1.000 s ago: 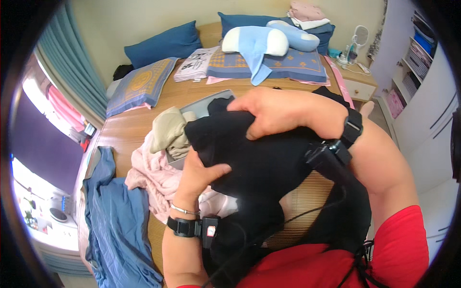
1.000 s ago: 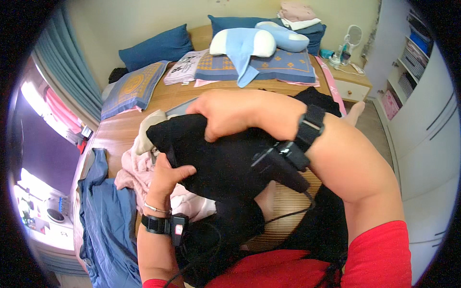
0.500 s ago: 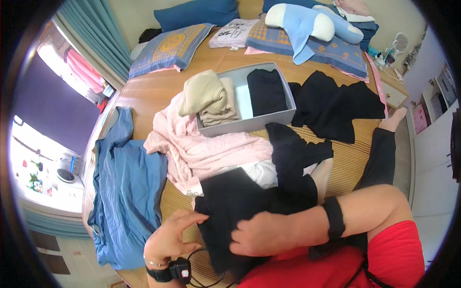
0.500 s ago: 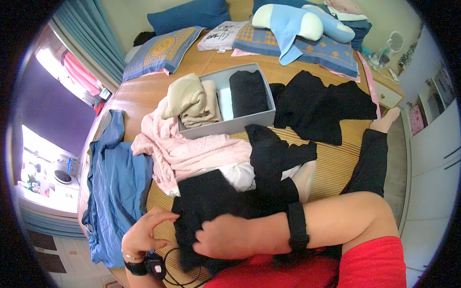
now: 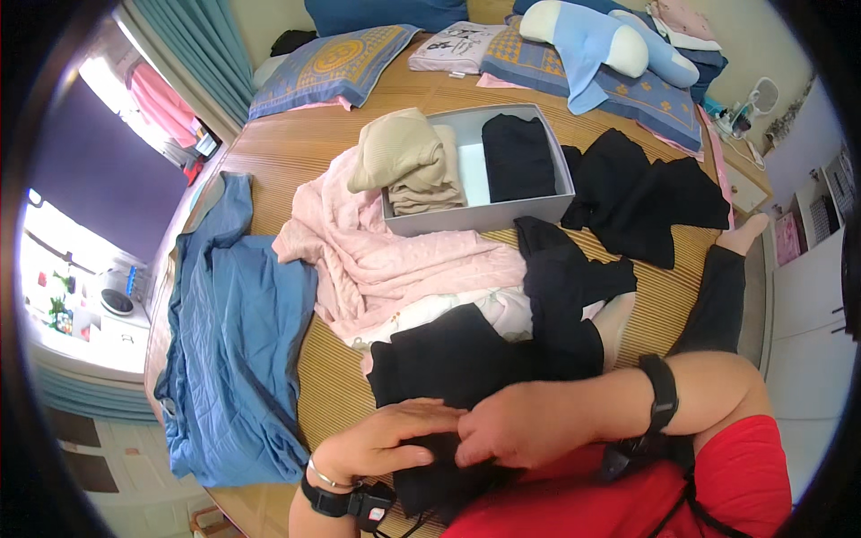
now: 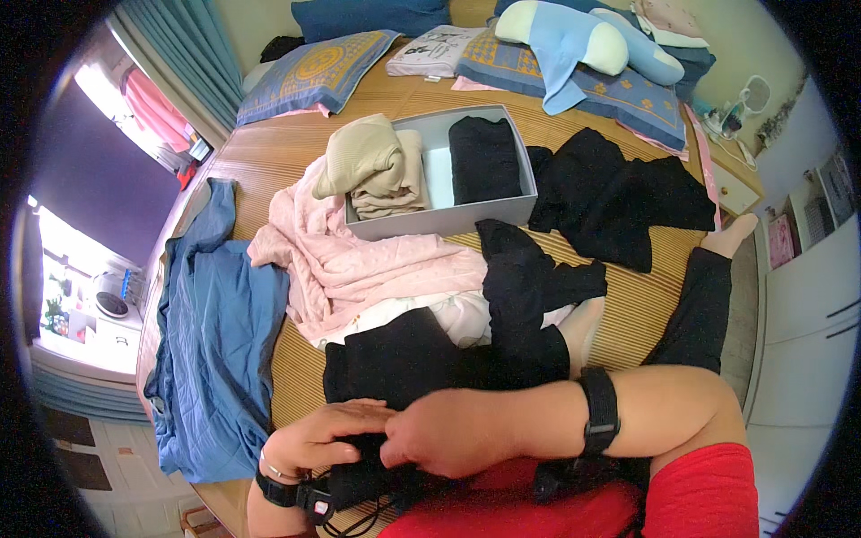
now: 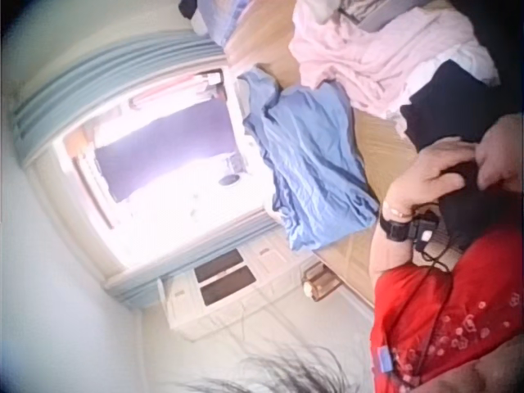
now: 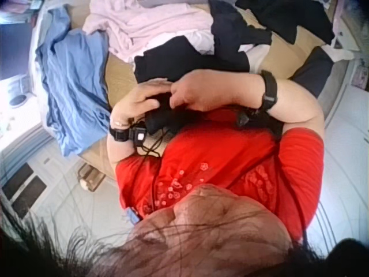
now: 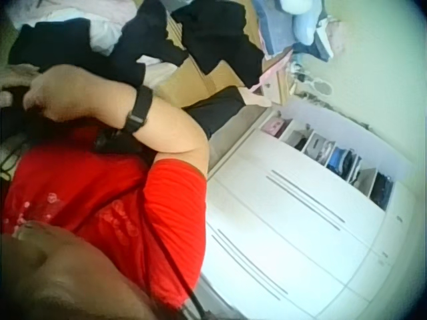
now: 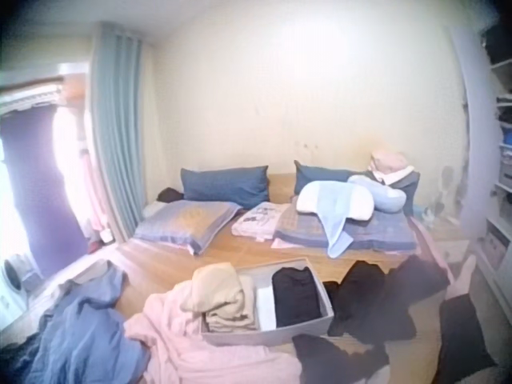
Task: Fold various items of black clothing and place them into a storage box on a bed.
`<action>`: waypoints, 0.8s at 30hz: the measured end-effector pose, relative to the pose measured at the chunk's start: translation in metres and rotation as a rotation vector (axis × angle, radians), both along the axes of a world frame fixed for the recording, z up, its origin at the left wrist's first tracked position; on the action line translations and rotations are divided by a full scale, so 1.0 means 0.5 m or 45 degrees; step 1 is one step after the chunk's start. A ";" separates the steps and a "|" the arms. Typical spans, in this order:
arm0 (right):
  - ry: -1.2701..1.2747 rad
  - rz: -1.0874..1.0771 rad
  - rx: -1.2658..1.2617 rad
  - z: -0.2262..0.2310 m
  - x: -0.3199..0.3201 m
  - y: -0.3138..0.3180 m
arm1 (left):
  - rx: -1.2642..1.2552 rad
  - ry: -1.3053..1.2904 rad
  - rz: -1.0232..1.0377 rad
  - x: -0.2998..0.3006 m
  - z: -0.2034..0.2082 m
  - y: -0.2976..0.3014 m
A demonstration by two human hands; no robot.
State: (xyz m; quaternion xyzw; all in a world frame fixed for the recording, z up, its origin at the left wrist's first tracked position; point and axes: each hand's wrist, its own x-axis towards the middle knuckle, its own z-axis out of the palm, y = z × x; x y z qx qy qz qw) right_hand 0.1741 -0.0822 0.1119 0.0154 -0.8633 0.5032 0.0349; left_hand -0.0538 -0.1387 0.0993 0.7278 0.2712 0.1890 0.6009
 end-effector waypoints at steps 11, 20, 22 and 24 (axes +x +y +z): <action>-0.403 -0.471 -0.059 -0.105 -0.086 0.248 | -0.815 -0.240 1.234 -0.014 -0.049 -0.049; -0.514 -0.503 -0.477 -0.116 0.016 0.210 | -0.776 -0.473 1.510 -0.005 -0.089 -0.027; -0.480 -0.521 -0.513 -0.135 0.036 0.222 | -0.734 -0.503 1.572 0.008 -0.085 -0.019; -0.297 -0.654 -0.757 -0.172 0.036 0.236 | -0.731 -0.510 1.614 0.009 -0.093 -0.021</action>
